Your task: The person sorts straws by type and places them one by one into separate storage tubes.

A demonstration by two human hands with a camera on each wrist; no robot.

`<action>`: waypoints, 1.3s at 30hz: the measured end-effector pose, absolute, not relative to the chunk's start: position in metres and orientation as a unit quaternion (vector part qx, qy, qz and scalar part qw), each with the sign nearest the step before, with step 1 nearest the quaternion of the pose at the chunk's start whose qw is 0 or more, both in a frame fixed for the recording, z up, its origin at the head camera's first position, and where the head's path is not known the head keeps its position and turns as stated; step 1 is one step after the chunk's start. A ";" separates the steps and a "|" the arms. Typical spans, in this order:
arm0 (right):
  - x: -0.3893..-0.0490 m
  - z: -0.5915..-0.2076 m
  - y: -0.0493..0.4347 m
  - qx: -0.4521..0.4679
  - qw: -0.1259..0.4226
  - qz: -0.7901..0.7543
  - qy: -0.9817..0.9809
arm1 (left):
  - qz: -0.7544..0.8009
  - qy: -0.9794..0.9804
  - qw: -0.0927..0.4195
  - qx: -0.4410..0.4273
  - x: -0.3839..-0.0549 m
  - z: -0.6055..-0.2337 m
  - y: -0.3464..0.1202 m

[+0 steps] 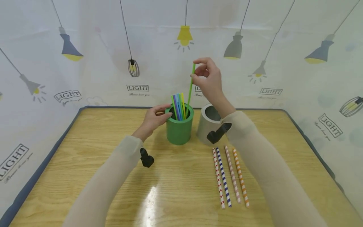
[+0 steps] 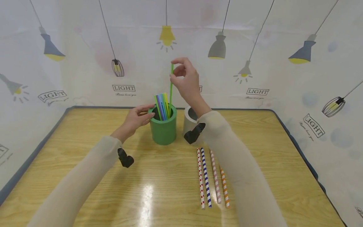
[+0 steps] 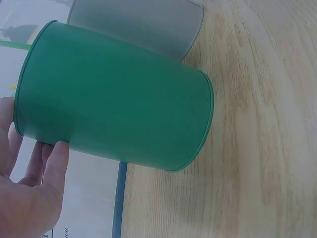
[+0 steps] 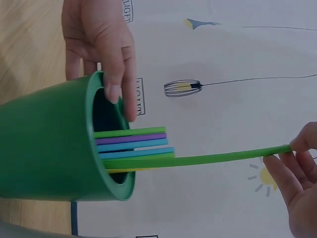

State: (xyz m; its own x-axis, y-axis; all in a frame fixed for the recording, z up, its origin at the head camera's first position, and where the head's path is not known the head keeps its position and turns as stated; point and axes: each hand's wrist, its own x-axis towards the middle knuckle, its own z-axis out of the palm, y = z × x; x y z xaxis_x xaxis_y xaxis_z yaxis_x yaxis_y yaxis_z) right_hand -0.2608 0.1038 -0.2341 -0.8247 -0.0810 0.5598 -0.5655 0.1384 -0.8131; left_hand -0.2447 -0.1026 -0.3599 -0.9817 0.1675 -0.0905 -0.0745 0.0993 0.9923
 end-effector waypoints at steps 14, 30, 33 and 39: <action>-0.279 -0.297 0.107 0.192 0.119 0.554 -0.801 | 0.668 0.739 0.085 0.028 -0.244 -0.359 -0.102; -0.282 -0.326 0.098 0.169 0.093 0.492 -0.849 | 0.665 0.742 0.084 0.029 -0.245 -0.361 -0.102; -0.282 -0.326 0.096 0.168 0.089 0.483 -0.855 | 0.666 0.741 0.084 0.026 -0.245 -0.361 -0.102; -0.283 -0.325 0.093 0.162 0.081 0.470 -0.864 | 0.660 0.747 0.078 0.032 -0.245 -0.360 -0.102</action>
